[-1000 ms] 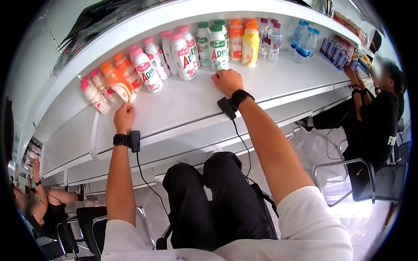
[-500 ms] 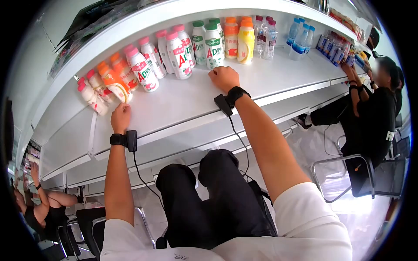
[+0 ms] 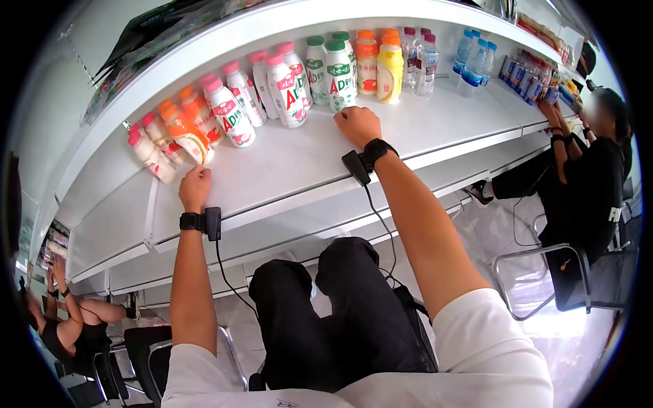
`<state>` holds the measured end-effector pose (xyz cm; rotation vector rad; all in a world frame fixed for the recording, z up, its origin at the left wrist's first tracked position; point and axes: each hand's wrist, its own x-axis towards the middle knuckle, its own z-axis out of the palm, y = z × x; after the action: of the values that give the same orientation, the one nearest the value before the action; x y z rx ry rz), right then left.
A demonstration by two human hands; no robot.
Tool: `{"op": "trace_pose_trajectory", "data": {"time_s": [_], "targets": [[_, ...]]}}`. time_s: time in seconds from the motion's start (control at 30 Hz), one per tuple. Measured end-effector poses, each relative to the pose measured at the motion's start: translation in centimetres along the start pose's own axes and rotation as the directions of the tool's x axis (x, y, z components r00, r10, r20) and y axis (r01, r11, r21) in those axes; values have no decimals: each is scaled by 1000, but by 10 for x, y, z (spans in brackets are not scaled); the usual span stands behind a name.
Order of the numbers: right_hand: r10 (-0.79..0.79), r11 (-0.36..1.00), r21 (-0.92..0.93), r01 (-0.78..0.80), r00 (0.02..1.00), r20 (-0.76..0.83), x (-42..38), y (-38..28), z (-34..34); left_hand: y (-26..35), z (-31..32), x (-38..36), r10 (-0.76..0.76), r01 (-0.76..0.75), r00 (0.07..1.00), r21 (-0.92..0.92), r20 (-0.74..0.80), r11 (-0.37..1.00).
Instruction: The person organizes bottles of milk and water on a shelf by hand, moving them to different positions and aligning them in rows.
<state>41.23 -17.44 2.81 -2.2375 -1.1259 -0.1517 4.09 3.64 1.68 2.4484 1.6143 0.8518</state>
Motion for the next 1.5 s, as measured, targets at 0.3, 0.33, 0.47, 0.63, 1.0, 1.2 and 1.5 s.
{"op": "trace_pose_trajectory", "data": {"time_s": [0.3,0.33,0.47,0.63,1.0,1.2,1.5], "targets": [[12,981,-192,22,984,176,4,-8,-2,4,-1,4,-45,47,995,-18,94,999],[2,980,-196,37,981,195,6,-7,-1,2,-1,5,-46,53,987,-43,154,998],[-83,988,-93,119,943,324,23,14,5,-16,-3,17,-29,94,941,-178,338,980],[-168,873,472,-125,831,531,18,24,-24,-29,17,0,78,-22,982,-304,174,952],[56,798,598,-82,997,61,-16,19,-18,-8,5,-33,99,-112,993,-247,-63,962],[60,799,597,-72,997,39,-18,24,-18,-2,-6,-41,82,-117,991,-371,-107,921],[12,870,491,-36,999,53,-22,17,-22,-7,-2,-37,89,-143,984,-393,-151,909]]}}
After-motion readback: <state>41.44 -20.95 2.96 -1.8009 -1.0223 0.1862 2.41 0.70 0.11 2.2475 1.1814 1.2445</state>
